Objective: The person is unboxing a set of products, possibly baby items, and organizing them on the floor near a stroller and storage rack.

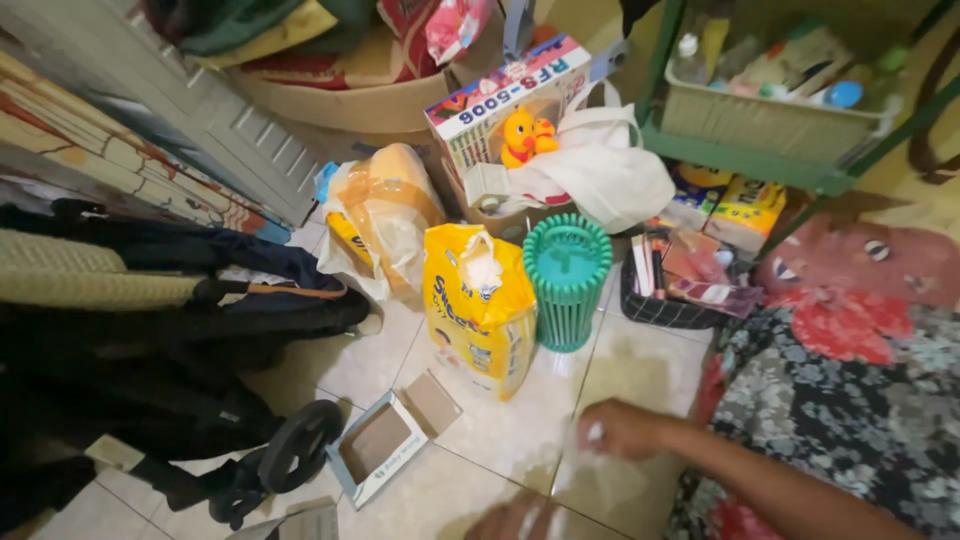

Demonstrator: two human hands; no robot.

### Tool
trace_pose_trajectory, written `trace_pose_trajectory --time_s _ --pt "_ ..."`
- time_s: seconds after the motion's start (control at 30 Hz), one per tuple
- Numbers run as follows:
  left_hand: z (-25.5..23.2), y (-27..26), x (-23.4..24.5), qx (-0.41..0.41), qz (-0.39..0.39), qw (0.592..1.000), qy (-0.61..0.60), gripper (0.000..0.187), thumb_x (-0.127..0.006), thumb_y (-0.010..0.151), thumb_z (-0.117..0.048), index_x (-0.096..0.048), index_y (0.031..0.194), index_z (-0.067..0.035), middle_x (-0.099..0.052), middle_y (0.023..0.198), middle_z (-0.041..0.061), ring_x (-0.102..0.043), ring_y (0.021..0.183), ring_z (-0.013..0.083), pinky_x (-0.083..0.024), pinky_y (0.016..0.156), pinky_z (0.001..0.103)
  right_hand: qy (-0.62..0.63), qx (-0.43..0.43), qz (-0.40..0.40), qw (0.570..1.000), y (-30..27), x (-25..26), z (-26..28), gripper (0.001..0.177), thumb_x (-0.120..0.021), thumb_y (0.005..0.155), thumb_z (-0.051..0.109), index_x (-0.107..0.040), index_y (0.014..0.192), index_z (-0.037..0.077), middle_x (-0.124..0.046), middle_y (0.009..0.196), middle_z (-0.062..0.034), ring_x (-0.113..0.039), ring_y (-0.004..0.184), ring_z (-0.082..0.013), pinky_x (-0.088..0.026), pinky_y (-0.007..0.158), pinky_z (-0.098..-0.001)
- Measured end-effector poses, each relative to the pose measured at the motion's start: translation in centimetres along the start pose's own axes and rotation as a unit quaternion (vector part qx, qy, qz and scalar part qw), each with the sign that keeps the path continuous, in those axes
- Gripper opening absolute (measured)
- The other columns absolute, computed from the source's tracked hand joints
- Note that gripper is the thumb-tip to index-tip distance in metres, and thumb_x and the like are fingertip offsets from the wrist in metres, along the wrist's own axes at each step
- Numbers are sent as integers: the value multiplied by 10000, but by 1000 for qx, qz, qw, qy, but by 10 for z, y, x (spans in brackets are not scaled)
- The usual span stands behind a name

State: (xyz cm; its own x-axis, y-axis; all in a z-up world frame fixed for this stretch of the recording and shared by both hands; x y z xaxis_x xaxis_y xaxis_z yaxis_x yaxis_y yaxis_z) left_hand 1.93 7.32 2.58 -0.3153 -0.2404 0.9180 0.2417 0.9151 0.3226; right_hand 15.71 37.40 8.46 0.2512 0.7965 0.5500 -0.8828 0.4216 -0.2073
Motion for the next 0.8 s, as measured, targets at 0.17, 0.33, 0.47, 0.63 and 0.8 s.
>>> trace_pose_trajectory --time_s 0.17,0.33,0.47,0.63,0.8 --pt "-34 164 206 101 118 933 -326 975 -811 838 -196 -250 1570 121 -506 1393 354 -575 1239 457 -501 1004 422 179 66 98 977 -93 53 267 150 -669 872 87 -746 997 56 -639 1068 -114 -648 929 -218 -538 745 -339" --pt "-68 181 250 323 92 678 -654 488 -469 913 -48 -490 1400 -19 -651 1247 201 -652 1190 308 -542 995 420 93 158 -99 978 -119 58 328 293 -680 888 143 -734 1159 47 -625 1235 -132 -643 1040 -270 -556 826 -363" --pt "-79 139 193 258 52 410 -873 422 -488 1015 -91 -447 1417 29 -549 1334 157 -517 1209 280 -433 1072 410 -126 323 -267 899 -150 36 394 540 -727 813 170 -617 1287 -64 -543 1357 -234 -573 1164 -415 -462 932 -459" --pt "-115 150 291 199 90 605 -765 561 -463 1064 -288 -374 1526 17 -460 1577 101 -414 1500 190 -291 1261 314 -43 246 -348 904 -139 14 314 260 -620 937 120 -659 1184 46 -655 1145 -162 -631 1041 -303 -513 903 -371" --pt "-107 129 357 248 117 840 -467 678 -582 984 -339 -338 1546 -50 -592 1460 118 -579 1328 241 -425 1117 345 115 36 -293 948 -147 36 300 289 -549 1065 152 -632 1340 121 -630 912 -185 -553 785 -219 -498 703 -351"
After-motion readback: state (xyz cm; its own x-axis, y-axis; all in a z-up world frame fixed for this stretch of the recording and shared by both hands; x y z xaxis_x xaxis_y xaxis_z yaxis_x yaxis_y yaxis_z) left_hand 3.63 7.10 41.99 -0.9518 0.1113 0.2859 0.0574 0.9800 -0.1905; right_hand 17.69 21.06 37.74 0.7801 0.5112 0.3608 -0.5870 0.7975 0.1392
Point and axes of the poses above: each hand's wrist, its own y-axis towards the middle knuckle, its own x-axis out of the back of the hand, z = x × y, the point moved 8 cm from there along y, towards the middle knuckle
